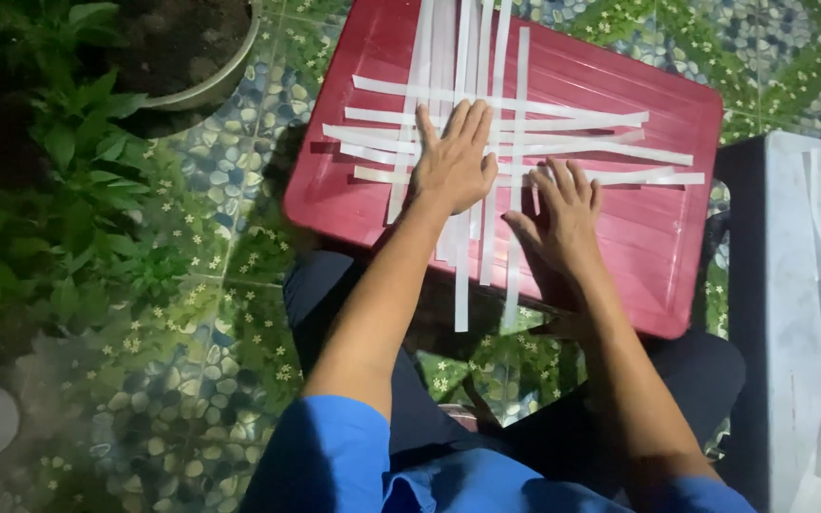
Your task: Weaving white plastic strips into a grid pattern on a small red stool.
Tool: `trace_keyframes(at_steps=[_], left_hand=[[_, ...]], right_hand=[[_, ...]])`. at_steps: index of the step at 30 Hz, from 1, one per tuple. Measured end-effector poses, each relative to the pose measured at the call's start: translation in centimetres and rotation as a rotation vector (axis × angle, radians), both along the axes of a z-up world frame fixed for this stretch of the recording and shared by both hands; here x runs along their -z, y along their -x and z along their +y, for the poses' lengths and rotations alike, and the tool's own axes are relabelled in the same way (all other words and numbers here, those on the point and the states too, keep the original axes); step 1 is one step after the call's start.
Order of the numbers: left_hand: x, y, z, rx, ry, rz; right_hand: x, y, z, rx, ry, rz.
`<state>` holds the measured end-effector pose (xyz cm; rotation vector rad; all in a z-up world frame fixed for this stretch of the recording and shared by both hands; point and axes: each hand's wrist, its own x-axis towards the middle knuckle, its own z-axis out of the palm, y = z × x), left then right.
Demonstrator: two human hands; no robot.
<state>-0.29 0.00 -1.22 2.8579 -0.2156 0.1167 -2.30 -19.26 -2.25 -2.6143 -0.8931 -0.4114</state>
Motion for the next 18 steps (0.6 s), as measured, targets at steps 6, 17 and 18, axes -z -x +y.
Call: trace_keyframes(at_steps=[6,17,18], left_hand=[[-0.4,0.1,-0.1,-0.013,-0.028,-0.001],[-0.8,0.2,0.0,-0.007,-0.006,0.036],[-0.8,0.2,0.0,-0.010,-0.008,0.040]], right_hand=[[0.8,-2.7,-0.3,-0.028,0.005,-0.068],[-3.6,-6.2,0.0,-0.116,0.100,0.222],[-3.7,-7.1,-0.1,-0.108,0.189,0.264]])
